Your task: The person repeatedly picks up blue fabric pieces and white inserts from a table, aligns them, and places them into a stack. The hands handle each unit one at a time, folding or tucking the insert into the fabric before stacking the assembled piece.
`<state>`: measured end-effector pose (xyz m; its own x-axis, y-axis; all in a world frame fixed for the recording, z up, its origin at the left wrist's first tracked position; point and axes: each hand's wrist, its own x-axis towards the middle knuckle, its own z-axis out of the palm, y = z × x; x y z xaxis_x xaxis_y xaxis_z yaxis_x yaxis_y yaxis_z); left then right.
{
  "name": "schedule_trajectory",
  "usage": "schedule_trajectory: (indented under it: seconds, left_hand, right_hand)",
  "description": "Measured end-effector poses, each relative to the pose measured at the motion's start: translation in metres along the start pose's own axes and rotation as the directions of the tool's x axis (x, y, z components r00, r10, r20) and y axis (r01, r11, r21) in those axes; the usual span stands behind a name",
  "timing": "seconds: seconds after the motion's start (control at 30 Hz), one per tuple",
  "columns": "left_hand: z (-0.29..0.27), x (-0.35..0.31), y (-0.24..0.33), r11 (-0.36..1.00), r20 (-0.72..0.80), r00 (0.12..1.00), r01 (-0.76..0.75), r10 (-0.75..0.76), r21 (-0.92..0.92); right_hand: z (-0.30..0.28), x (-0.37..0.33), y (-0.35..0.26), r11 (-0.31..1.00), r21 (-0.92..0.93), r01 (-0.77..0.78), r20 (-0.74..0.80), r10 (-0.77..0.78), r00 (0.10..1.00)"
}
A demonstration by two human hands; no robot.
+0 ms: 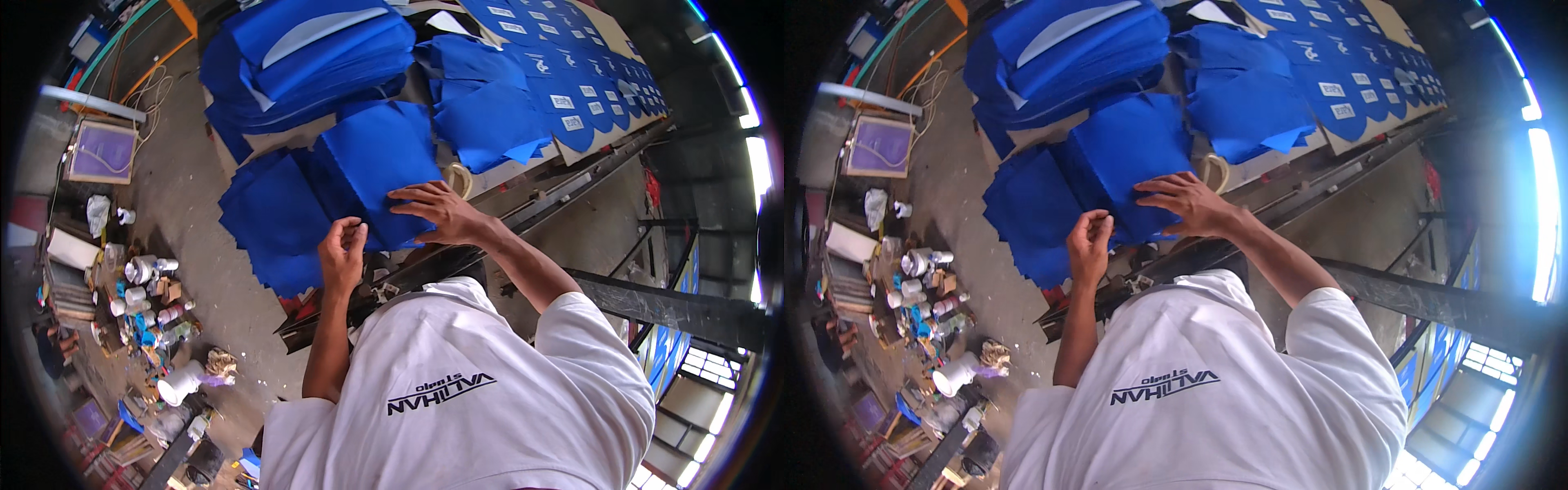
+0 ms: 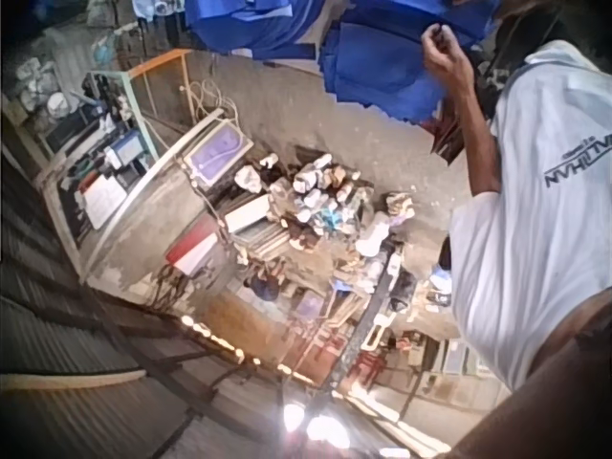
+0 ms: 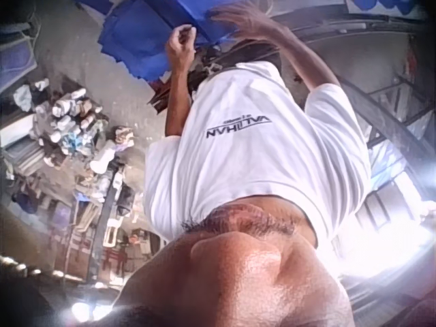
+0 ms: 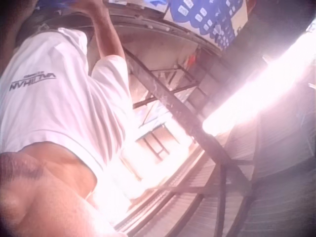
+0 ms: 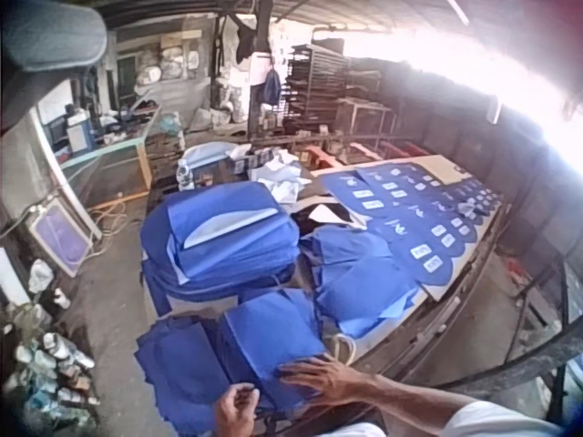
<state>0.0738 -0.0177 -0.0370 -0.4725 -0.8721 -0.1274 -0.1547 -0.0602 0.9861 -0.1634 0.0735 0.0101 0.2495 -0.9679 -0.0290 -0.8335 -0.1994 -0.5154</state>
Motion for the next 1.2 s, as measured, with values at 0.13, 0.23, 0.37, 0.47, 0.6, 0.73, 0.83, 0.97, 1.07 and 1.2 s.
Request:
schedule_trajectory:
  seconds: [0.13, 0.23, 0.37, 0.47, 0.6, 0.73, 0.83, 0.97, 1.07, 1.2]
  left_hand:
    - [0.0, -0.001, -0.003, 1.0, -0.022, 1.0, -0.014, 0.014, 0.014]
    - [-0.002, 0.004, 0.002, 0.999, 0.011, 1.0, -0.017, 0.017, 0.04]
    - [-0.004, 0.006, 0.003, 0.997, 0.007, 0.999, -0.042, 0.041, 0.066]
    - [-0.003, 0.005, 0.0, 0.999, 0.006, 0.999, -0.032, 0.031, 0.041]
    - [-0.004, 0.004, -0.001, 0.999, 0.009, 1.0, -0.014, 0.014, 0.049]
    - [-0.004, 0.004, -0.002, 0.998, 0.008, 1.0, -0.028, 0.028, 0.05]
    - [-0.004, 0.004, -0.003, 0.999, -0.003, 0.999, -0.035, 0.035, 0.035]
    - [-0.005, 0.003, 0.001, 0.999, -0.001, 1.0, -0.027, 0.027, 0.02]
    - [-0.005, 0.003, 0.002, 1.0, -0.009, 1.0, -0.022, 0.022, 0.019]
    - [-0.004, 0.008, 0.004, 0.998, -0.009, 0.998, -0.055, 0.055, 0.021]
  right_hand:
    - [-0.001, 0.002, 0.003, 0.999, 0.033, 0.01, 0.001, -0.01, 1.0]
    - [-0.003, 0.005, 0.009, 0.998, 0.056, 0.026, -0.009, -0.025, 1.0]
    - [-0.004, 0.006, 0.016, 0.995, 0.089, 0.04, -0.011, -0.039, 0.999]
    - [-0.006, 0.006, 0.014, 0.993, 0.105, 0.047, -0.013, -0.046, 0.999]
    - [-0.004, 0.005, 0.015, 0.989, 0.145, 0.041, -0.014, -0.039, 0.999]
    - [-0.003, 0.004, 0.018, 0.985, 0.167, 0.042, -0.011, -0.04, 0.999]
    - [-0.003, 0.004, 0.018, 0.986, 0.161, 0.041, -0.011, -0.04, 0.999]
    - [-0.005, 0.004, 0.013, 0.991, 0.128, 0.036, -0.034, -0.032, 0.999]
    - [-0.002, 0.007, 0.004, 0.997, 0.076, -0.013, -0.176, 0.026, 0.984]
    - [0.003, 0.034, 0.033, 0.985, -0.047, -0.165, -0.386, 0.134, 0.913]
